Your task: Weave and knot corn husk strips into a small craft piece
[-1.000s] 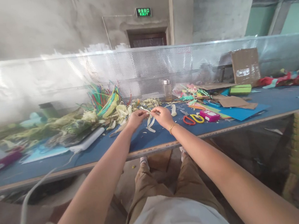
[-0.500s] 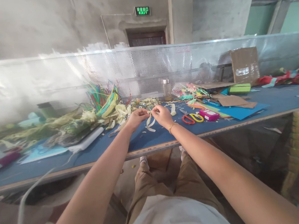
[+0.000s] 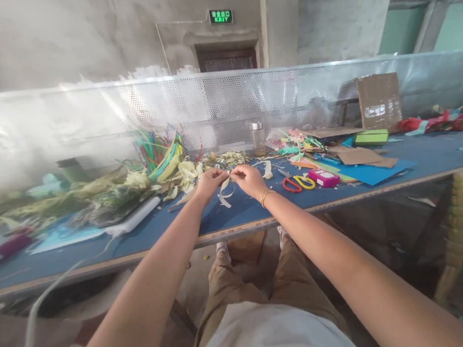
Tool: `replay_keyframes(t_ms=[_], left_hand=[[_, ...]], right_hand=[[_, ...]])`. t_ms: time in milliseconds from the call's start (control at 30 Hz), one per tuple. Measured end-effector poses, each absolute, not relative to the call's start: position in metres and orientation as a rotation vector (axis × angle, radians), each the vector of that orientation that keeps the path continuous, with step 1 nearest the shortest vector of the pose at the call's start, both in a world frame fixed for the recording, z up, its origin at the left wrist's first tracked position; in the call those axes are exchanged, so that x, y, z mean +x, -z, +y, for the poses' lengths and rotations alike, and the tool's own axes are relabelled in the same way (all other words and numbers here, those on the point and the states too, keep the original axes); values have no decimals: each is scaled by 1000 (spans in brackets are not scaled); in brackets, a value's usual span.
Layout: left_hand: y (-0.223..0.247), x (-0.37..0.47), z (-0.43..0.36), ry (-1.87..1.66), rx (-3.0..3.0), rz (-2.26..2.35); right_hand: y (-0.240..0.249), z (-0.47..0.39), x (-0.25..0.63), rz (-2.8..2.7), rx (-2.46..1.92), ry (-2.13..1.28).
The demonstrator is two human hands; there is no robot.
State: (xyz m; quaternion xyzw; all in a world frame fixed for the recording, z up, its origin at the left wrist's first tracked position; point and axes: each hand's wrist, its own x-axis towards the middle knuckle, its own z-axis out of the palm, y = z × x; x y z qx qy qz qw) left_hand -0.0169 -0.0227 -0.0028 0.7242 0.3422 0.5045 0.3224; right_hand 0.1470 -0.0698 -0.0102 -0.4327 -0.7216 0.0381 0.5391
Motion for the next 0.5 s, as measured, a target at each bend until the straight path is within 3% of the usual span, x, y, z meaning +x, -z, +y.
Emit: replay_keyframes(t_ms=[500], left_hand=[[0,-13,-31,-1223,1648,654]], right_hand=[[10,-69,148,-1642,-1113,-126]])
